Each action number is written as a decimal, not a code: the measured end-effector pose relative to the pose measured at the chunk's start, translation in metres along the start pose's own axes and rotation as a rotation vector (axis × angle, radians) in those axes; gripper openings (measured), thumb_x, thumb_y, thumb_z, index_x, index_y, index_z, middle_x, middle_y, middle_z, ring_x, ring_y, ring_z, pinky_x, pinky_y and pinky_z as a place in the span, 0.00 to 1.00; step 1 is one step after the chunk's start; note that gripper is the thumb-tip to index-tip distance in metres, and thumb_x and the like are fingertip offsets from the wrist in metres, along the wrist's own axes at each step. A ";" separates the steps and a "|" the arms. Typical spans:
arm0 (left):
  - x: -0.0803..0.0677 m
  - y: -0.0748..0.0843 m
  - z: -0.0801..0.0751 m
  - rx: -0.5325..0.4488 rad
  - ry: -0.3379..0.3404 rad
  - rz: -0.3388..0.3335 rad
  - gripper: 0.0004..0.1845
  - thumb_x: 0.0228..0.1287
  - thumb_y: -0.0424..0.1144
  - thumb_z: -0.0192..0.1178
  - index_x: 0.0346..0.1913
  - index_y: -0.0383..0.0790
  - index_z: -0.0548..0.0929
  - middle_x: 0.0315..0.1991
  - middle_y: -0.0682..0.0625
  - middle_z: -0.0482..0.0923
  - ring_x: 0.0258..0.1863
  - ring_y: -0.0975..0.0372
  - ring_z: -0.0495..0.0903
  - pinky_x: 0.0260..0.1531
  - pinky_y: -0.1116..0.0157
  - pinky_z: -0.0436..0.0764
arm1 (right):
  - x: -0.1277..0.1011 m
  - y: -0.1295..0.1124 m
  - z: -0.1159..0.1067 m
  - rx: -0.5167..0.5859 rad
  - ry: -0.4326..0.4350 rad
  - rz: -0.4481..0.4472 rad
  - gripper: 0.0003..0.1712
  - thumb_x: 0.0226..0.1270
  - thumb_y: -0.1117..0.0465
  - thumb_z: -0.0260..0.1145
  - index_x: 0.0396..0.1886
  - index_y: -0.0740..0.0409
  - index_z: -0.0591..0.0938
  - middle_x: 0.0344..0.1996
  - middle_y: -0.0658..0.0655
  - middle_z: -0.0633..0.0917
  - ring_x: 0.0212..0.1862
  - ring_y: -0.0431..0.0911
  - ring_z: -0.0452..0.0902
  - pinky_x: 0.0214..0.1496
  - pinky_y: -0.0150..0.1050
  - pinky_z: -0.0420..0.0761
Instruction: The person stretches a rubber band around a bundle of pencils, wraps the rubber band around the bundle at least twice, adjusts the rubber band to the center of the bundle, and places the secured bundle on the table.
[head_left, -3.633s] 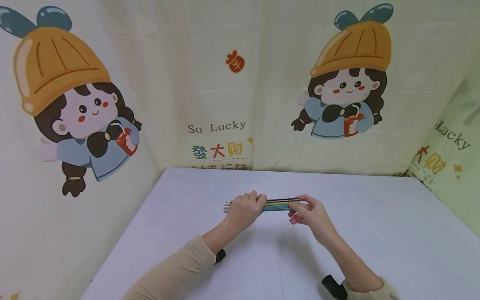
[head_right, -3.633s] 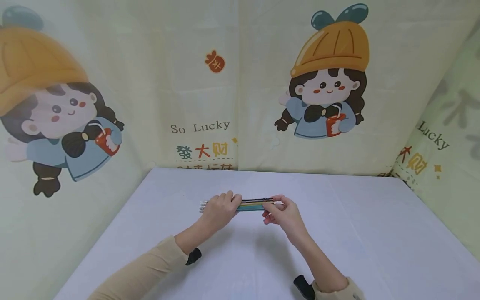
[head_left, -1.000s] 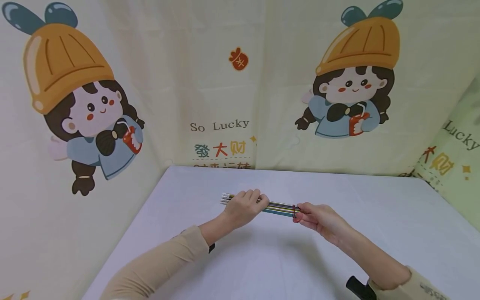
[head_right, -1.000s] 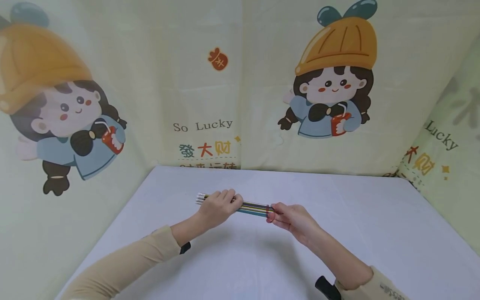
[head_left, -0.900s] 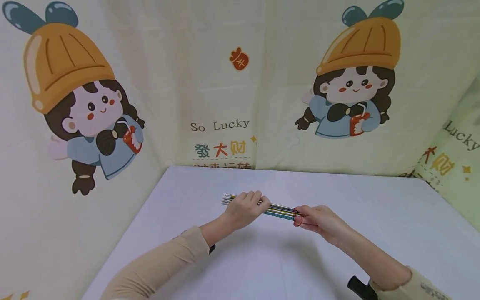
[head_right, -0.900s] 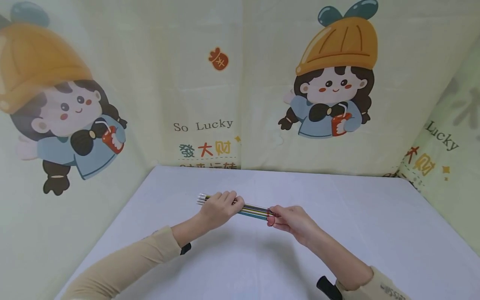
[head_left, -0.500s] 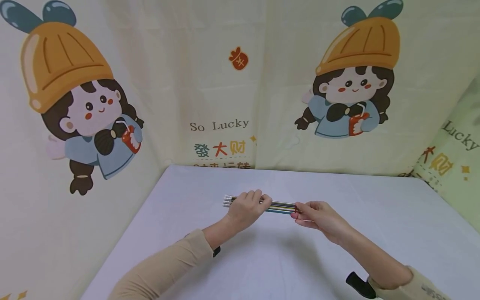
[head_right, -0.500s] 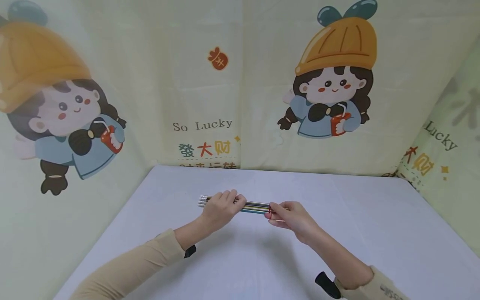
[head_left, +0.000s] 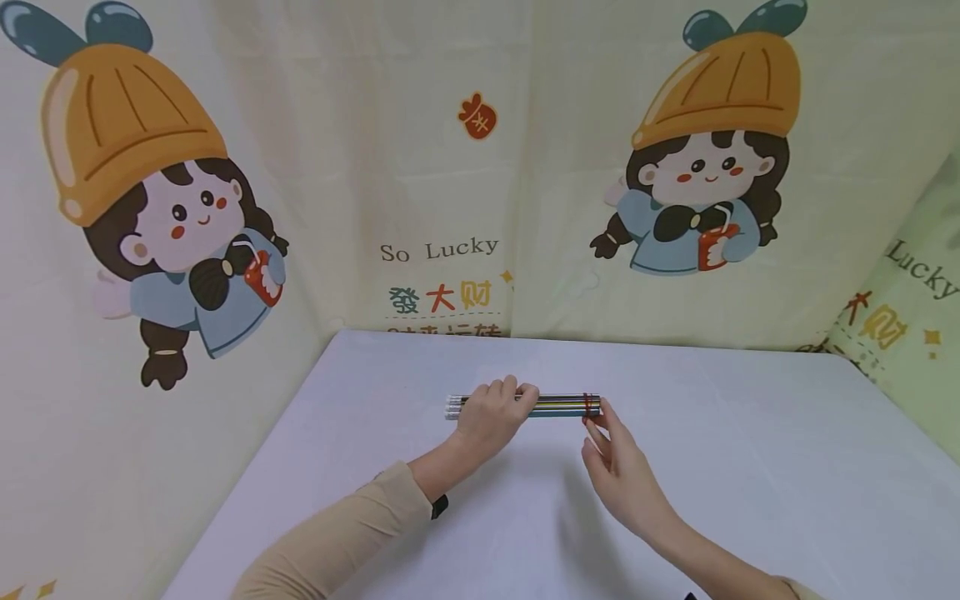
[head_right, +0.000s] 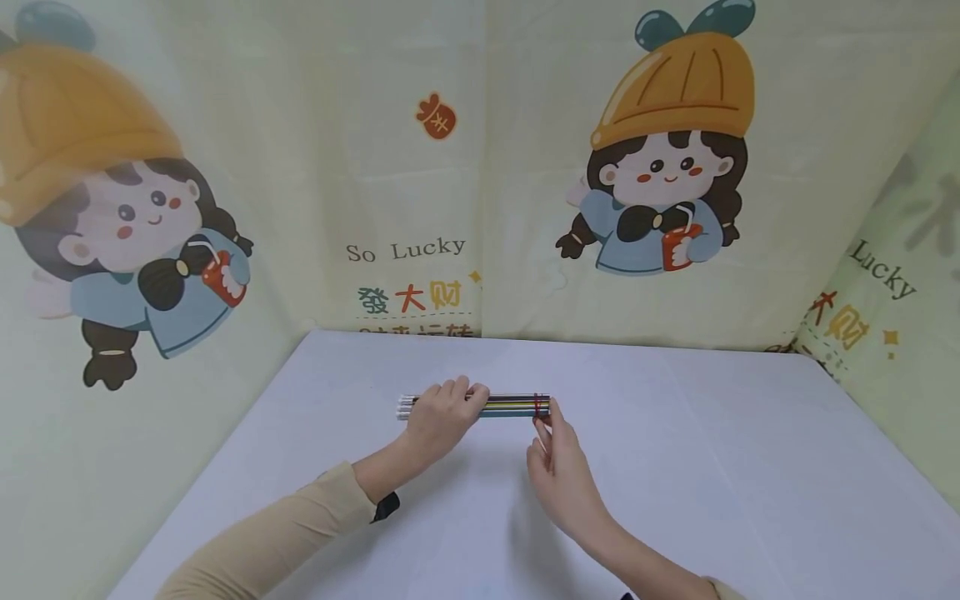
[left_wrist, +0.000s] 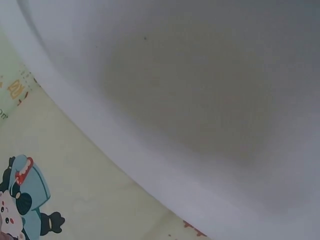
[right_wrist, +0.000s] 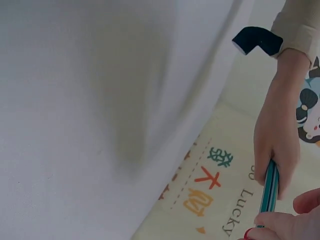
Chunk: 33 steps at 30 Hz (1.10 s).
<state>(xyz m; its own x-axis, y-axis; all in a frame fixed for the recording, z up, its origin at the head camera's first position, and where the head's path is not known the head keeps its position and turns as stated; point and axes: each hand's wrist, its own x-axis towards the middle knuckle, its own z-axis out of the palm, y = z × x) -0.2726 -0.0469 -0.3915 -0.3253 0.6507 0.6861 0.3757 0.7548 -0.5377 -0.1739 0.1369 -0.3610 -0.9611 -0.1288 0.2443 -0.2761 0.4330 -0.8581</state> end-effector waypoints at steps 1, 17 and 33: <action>0.000 0.001 0.000 -0.002 0.001 -0.003 0.11 0.66 0.31 0.40 0.30 0.45 0.72 0.18 0.53 0.70 0.13 0.65 0.71 0.12 0.73 0.66 | -0.003 0.000 0.002 -0.014 0.018 -0.042 0.35 0.64 0.75 0.51 0.67 0.74 0.47 0.62 0.71 0.61 0.61 0.57 0.63 0.51 0.43 0.70; -0.004 -0.006 0.003 -0.049 0.010 -0.021 0.09 0.66 0.33 0.44 0.30 0.43 0.73 0.17 0.52 0.70 0.12 0.66 0.69 0.09 0.73 0.61 | 0.013 0.033 -0.004 -0.660 0.367 -0.505 0.30 0.43 0.70 0.67 0.50 0.66 0.71 0.43 0.65 0.74 0.39 0.57 0.73 0.33 0.50 0.74; -0.008 0.002 -0.004 -0.077 -0.021 0.008 0.02 0.58 0.36 0.56 0.30 0.43 0.73 0.16 0.54 0.69 0.11 0.67 0.67 0.10 0.74 0.61 | 0.058 0.045 -0.028 -1.077 0.149 -0.838 0.24 0.33 0.60 0.77 0.26 0.60 0.71 0.23 0.52 0.72 0.27 0.47 0.71 0.36 0.41 0.72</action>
<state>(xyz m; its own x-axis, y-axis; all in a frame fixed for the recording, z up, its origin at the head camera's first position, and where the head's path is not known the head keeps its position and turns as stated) -0.2652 -0.0507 -0.3960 -0.3402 0.6587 0.6711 0.4439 0.7416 -0.5029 -0.2423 0.1736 -0.3725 -0.4790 -0.6258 0.6155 -0.5705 0.7549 0.3235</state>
